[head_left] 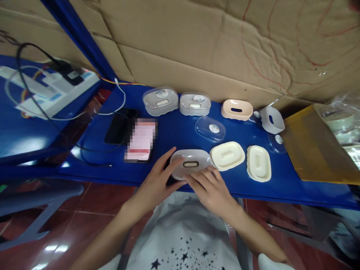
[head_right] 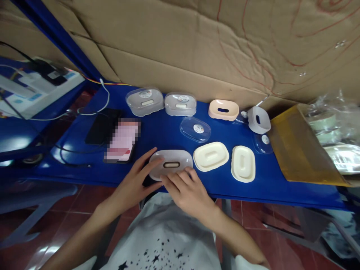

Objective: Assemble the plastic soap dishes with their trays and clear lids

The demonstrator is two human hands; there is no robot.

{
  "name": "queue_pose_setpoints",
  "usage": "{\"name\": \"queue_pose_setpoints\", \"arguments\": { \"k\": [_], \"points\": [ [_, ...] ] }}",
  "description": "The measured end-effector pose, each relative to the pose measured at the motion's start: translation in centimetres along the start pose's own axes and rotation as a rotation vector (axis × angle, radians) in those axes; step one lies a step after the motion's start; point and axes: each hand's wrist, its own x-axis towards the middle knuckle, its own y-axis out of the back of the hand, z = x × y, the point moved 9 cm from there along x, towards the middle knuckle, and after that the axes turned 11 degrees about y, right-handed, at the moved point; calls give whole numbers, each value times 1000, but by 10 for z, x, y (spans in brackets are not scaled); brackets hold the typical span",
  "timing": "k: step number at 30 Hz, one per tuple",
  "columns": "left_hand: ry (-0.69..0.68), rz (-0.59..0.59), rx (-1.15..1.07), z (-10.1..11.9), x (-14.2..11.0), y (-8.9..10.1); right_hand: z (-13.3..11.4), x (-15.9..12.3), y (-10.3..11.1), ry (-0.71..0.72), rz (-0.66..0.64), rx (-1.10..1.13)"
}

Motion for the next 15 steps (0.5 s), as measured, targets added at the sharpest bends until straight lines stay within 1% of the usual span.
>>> {"name": "queue_pose_setpoints", "arguments": {
  "k": [2, 6, 12, 15],
  "points": [
    [-4, -18, -5, -1, 0, -1, 0, 0, -1, 16, -23, 12],
    [-20, -28, 3, -3, 0, 1, 7, 0, 2, 10, -20, 0],
    [-89, -37, 54, 3, 4, 2, 3, 0, 0, 126, -25, -112],
    [-93, -54, 58, 2, 4, 0, 0, -4, -5, 163, -17, -116]
  ]
}}
